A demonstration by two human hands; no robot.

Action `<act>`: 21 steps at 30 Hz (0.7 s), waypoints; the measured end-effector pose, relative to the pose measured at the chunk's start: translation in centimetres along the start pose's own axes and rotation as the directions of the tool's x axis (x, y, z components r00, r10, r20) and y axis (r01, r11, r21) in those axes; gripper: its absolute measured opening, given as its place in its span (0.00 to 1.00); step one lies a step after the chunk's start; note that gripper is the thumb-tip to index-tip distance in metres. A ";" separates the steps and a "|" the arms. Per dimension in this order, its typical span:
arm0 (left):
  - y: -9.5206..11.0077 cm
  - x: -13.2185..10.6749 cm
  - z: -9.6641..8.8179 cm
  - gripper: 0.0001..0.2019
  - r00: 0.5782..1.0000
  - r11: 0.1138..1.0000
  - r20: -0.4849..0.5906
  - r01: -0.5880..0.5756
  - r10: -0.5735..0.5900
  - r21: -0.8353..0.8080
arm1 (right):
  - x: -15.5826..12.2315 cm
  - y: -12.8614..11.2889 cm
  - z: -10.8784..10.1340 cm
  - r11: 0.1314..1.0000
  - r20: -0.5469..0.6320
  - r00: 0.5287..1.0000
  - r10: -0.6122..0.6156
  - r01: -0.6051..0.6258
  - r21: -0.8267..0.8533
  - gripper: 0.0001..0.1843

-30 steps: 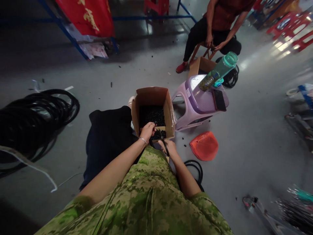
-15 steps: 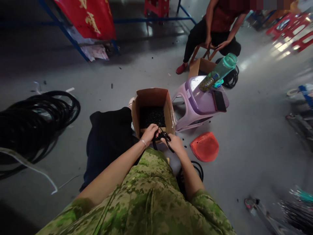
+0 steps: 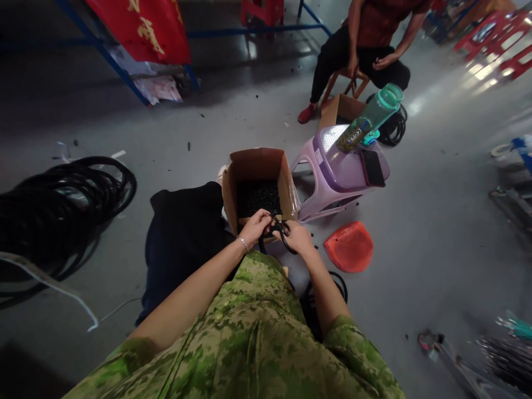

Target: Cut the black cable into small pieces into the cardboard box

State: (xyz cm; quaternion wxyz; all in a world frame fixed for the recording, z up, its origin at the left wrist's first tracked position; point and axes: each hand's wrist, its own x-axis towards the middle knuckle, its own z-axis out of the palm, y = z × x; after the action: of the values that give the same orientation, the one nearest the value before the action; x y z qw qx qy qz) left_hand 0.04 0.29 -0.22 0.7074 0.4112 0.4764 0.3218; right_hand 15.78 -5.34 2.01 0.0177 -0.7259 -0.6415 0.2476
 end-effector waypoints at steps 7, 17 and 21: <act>0.2 0.0 -0.2 0.06 0.999 1.000 0.040 0.007 -0.007 -0.008 | 0.6 -0.1 -0.1 0.995 0.028 0.998 -0.049 0.047 0.094 0.21; 0.2 0.0 -0.2 0.06 0.999 1.000 0.051 -0.012 0.012 -0.001 | 0.5 0.2 0.0 0.995 -0.020 0.998 -0.059 0.060 0.085 0.22; 0.3 0.0 -0.2 0.06 1.000 1.000 0.013 -0.016 0.016 -0.005 | -0.3 -0.2 -0.2 0.999 -0.042 0.999 0.021 -0.022 -0.023 0.24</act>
State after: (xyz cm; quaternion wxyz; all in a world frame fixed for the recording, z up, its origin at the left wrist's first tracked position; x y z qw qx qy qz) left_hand -0.14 0.52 0.03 0.7088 0.4153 0.4679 0.3260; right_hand 15.67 -5.49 2.36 0.0200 -0.7379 -0.6360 0.2250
